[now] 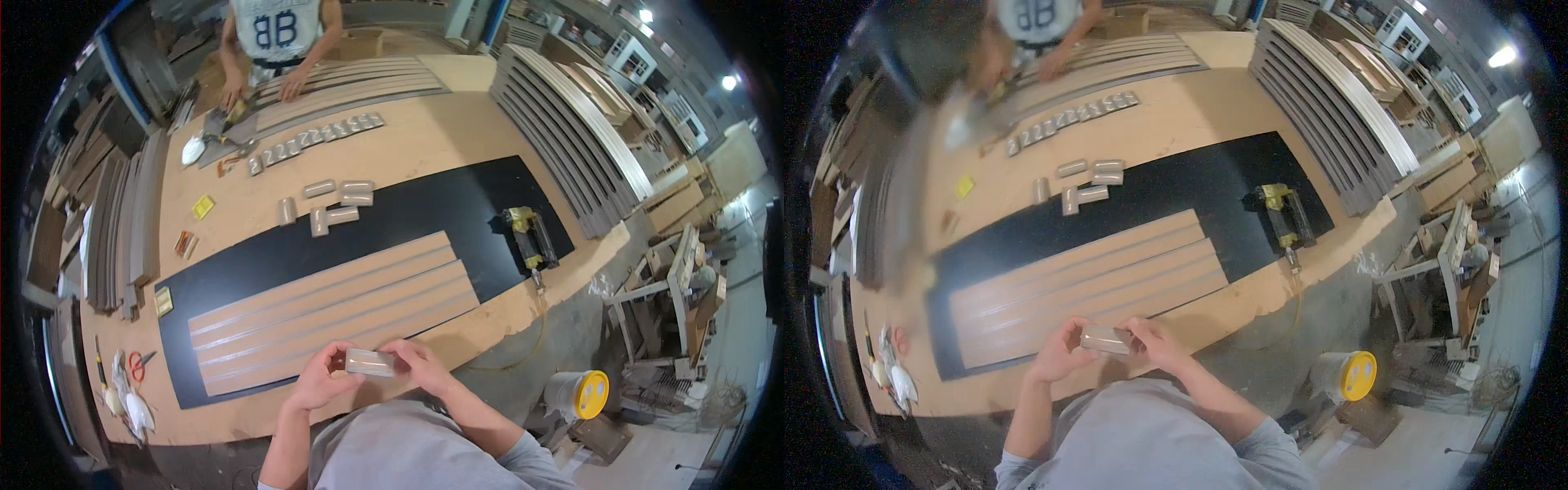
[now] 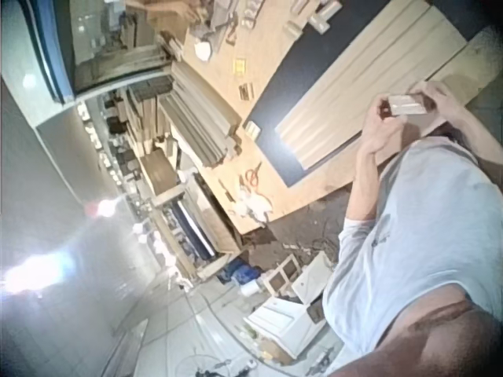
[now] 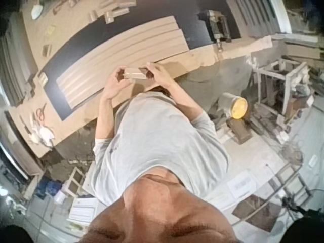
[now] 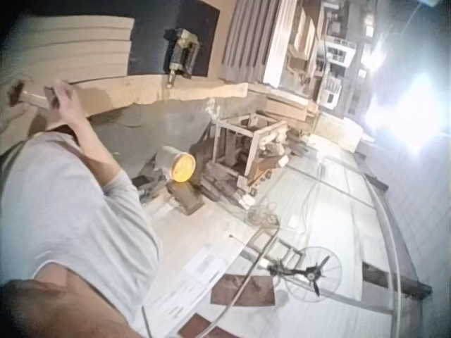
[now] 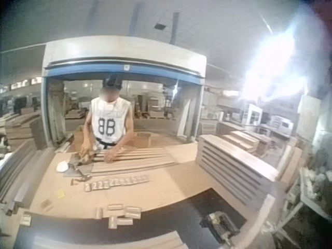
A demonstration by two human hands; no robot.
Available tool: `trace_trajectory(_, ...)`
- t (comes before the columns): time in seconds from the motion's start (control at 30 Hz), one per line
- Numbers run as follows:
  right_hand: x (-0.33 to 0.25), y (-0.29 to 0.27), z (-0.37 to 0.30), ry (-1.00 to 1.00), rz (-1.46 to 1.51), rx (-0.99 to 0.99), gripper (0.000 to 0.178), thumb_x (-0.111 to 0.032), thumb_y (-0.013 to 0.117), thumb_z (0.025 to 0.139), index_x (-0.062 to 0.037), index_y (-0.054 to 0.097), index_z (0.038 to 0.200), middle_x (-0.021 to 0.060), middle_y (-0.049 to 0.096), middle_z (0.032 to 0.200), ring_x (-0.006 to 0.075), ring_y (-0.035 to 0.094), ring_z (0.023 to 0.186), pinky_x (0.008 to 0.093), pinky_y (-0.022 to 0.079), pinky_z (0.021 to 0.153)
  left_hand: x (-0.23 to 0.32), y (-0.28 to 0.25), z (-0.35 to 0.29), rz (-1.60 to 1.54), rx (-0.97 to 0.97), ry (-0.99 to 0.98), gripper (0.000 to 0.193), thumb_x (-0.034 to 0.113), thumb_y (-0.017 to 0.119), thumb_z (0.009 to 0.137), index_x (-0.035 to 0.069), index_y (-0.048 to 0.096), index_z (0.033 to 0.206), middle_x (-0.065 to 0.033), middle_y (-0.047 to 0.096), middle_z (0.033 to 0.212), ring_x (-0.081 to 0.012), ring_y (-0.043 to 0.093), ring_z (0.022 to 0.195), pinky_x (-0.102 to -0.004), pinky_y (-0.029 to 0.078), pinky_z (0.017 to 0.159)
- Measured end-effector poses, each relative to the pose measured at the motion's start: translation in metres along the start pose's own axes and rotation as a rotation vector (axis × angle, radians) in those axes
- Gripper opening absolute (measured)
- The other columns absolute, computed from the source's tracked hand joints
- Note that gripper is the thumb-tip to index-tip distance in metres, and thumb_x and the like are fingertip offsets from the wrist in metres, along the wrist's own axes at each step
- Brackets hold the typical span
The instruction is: Assembling long wooden strips onto a base using blocks and a pneumatic nail gun.
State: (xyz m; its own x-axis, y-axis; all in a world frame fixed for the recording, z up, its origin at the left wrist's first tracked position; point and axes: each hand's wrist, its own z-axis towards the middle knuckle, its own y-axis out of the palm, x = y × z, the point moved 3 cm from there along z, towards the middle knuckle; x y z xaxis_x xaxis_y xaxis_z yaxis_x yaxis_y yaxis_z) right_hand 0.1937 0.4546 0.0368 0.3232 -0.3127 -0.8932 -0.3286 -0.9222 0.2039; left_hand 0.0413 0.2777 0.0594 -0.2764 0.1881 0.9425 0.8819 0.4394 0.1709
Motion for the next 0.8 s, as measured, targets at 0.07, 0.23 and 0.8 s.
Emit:
trace_trajectory(0.07,-0.011,-0.018,-0.013,-0.048,0.105,0.008,0.036,-0.036,0.061,0.107,-0.0096,0.070,0.130,-0.0023,0.064,0.103,0.0085,0.060,0.091,0.0268,0.048,0.077,0.004,0.011,0.018,0.011,0.021,-0.053,0.054,0.007,0.083,0.085,0.005,0.058,0.132,-0.0041,0.065,0.120,-0.0169,0.063,0.112,-0.0348,0.053,0.097)
trace_trajectory(0.23,-0.048,-0.076,-0.025,-0.273,-0.555,0.086,0.051,-0.027,0.088,0.084,-0.0120,0.071,0.129,0.0026,0.067,0.104,0.0143,0.064,0.093,0.0311,0.050,0.080,0.026,0.051,0.067,0.185,-0.018,-0.125,0.057,0.015,0.083,0.087,0.005,0.056,0.136,-0.0072,0.065,0.124,-0.0189,0.064,0.111,-0.0351,0.054,0.095)
trace_trajectory(0.8,-0.062,-0.282,0.019,-0.466,-0.564,0.675,0.039,-0.013,0.084,0.080,-0.0038,0.072,0.116,0.0064,0.064,0.089,0.0181,0.063,0.078,0.0312,0.052,0.071,0.001,0.000,0.281,1.100,0.465,0.133,0.050,0.022,0.072,0.094,0.020,0.062,0.144,-0.0150,0.058,0.149,-0.0364,0.050,0.140,-0.0514,0.036,0.119)
